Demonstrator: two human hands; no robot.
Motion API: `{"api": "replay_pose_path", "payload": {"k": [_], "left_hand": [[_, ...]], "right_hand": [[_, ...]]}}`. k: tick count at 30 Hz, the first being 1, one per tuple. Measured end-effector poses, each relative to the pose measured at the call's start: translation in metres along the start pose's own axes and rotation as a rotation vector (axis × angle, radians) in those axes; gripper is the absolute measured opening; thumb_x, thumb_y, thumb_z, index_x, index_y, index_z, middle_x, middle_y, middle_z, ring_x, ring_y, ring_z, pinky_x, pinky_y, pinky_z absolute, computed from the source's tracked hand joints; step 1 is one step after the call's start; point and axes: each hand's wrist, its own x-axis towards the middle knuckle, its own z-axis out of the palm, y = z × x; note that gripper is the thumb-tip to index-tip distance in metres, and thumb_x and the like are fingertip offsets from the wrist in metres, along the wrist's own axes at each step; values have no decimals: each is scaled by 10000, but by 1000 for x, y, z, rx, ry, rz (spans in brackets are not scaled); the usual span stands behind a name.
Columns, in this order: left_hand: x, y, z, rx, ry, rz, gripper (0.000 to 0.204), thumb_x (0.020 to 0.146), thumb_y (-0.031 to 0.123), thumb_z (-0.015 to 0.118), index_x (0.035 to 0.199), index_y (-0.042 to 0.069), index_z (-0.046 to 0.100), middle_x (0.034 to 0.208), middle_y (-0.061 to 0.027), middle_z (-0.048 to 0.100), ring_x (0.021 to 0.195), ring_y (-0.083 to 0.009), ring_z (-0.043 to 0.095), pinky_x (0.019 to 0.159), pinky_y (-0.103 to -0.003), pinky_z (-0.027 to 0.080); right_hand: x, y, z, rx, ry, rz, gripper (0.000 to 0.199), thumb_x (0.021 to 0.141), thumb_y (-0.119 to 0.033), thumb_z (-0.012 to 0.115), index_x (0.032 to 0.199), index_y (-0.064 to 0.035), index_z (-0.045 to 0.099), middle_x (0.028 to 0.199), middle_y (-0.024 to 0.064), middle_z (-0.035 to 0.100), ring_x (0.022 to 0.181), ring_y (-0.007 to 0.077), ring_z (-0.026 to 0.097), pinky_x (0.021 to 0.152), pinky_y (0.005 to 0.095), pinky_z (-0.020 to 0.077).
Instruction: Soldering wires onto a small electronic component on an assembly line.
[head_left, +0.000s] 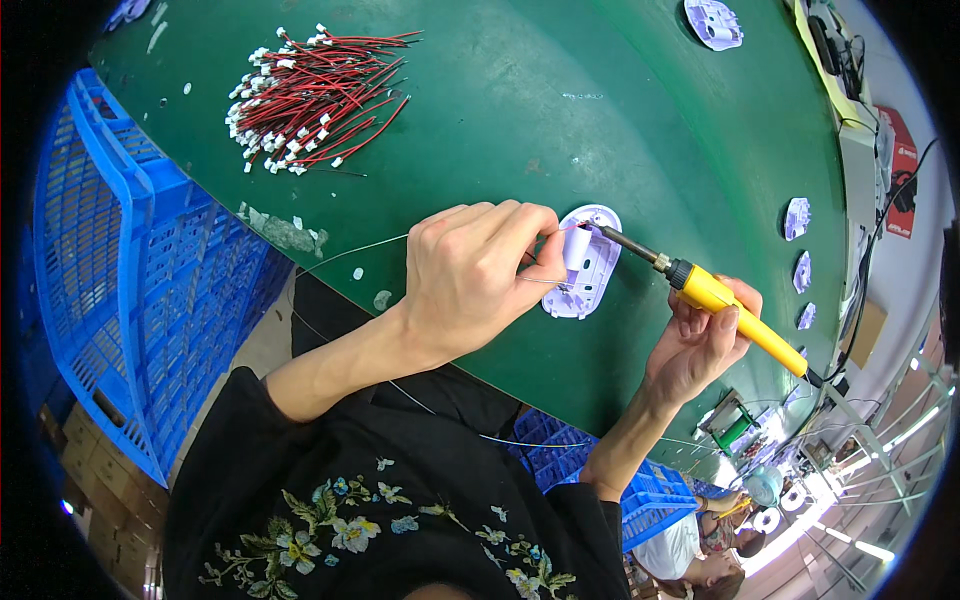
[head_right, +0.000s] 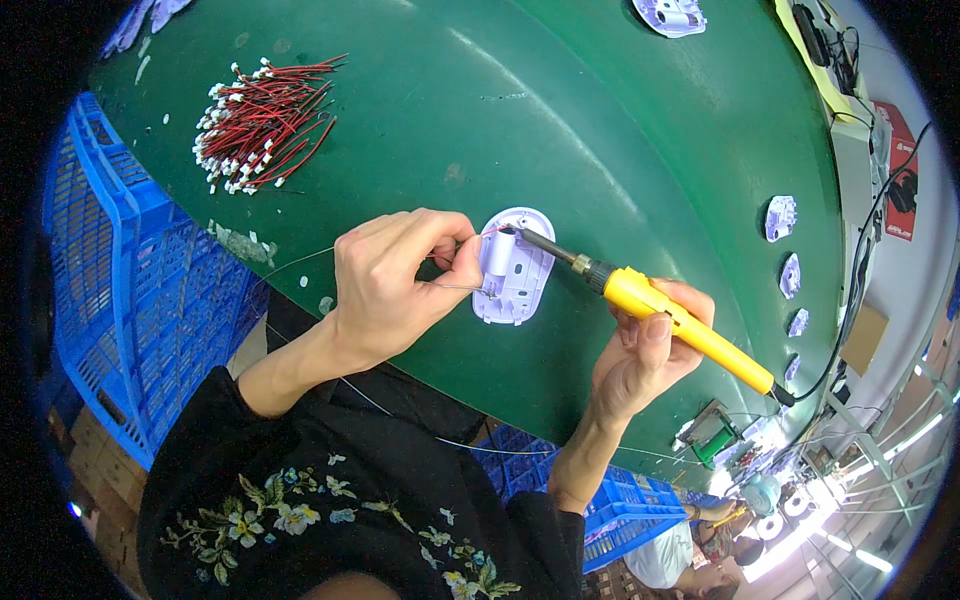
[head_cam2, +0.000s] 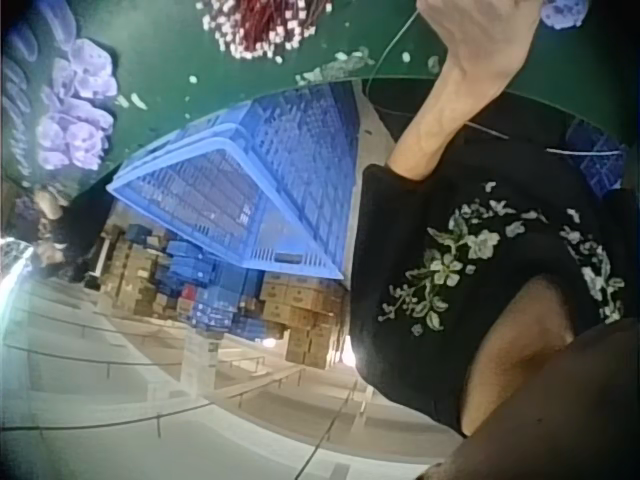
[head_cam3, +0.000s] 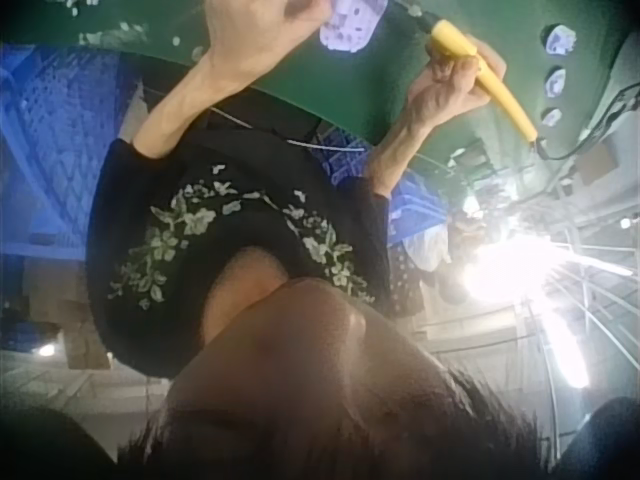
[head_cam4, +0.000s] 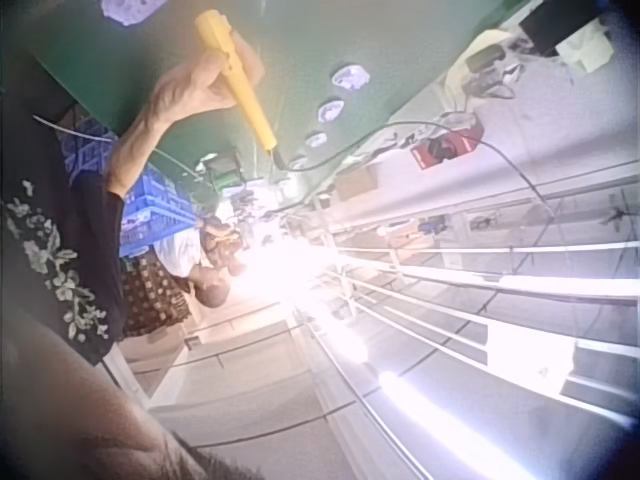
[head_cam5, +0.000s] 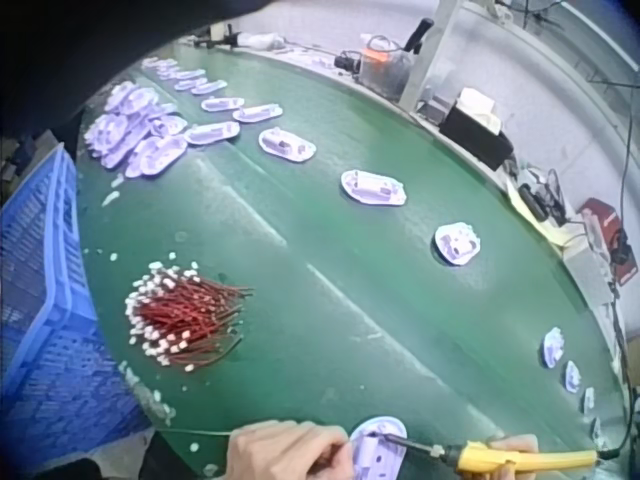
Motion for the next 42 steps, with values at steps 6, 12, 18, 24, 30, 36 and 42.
{"api": "replay_pose_path", "payload": {"k": [6,12,18,24,30,36,42], "left_hand": [[0,0,0,19,1,0,144,738,26,759,791,68,632,597,-17,591,515,-158,609,498,-279,449],[0,0,1,13,0,3,145,741,24,757,790,68,628,595,-18,592,512,-157,609,495,-279,450],[1,1,1,2,1,0,143,742,26,760,794,61,632,594,-23,594,510,-158,611,491,-274,449],[2,3,1,-14,11,-7,140,742,23,759,794,57,634,596,-29,597,509,-158,609,491,-272,450],[2,2,2,-30,20,-8,132,745,19,758,789,49,637,601,-35,600,511,-162,608,490,-271,450],[2,2,-1,-51,9,-19,124,753,13,753,791,38,637,603,-43,594,517,-158,599,488,-267,449],[1,1,-1,-69,-1,-20,127,756,9,754,794,32,635,605,-45,589,520,-156,595,491,-265,452]], "right_hand": [[-2,-2,6,-90,-1,-51,353,947,-309,652,1068,4,544,766,41,522,575,65,420,599,229,425],[-3,-3,2,-85,15,-46,391,906,-320,696,1068,5,551,845,71,549,605,78,472,571,210,429],[-2,-4,4,-81,5,-57,383,909,-312,689,1068,7,551,847,68,544,593,66,453,562,204,413],[-3,-5,3,-87,-23,-70,343,949,-294,645,1077,10,547,808,40,519,579,50,415,589,215,409],[-3,-4,3,-83,6,-57,395,895,-312,707,1071,11,560,860,69,562,603,69,474,568,201,422],[-3,-3,5,-60,52,-36,463,837,-337,774,1065,14,578,898,82,589,660,97,557,566,191,467],[-4,-2,4,-110,13,-63,340,940,-296,652,1067,2,551,796,44,537,592,64,447,613,240,424]]}}
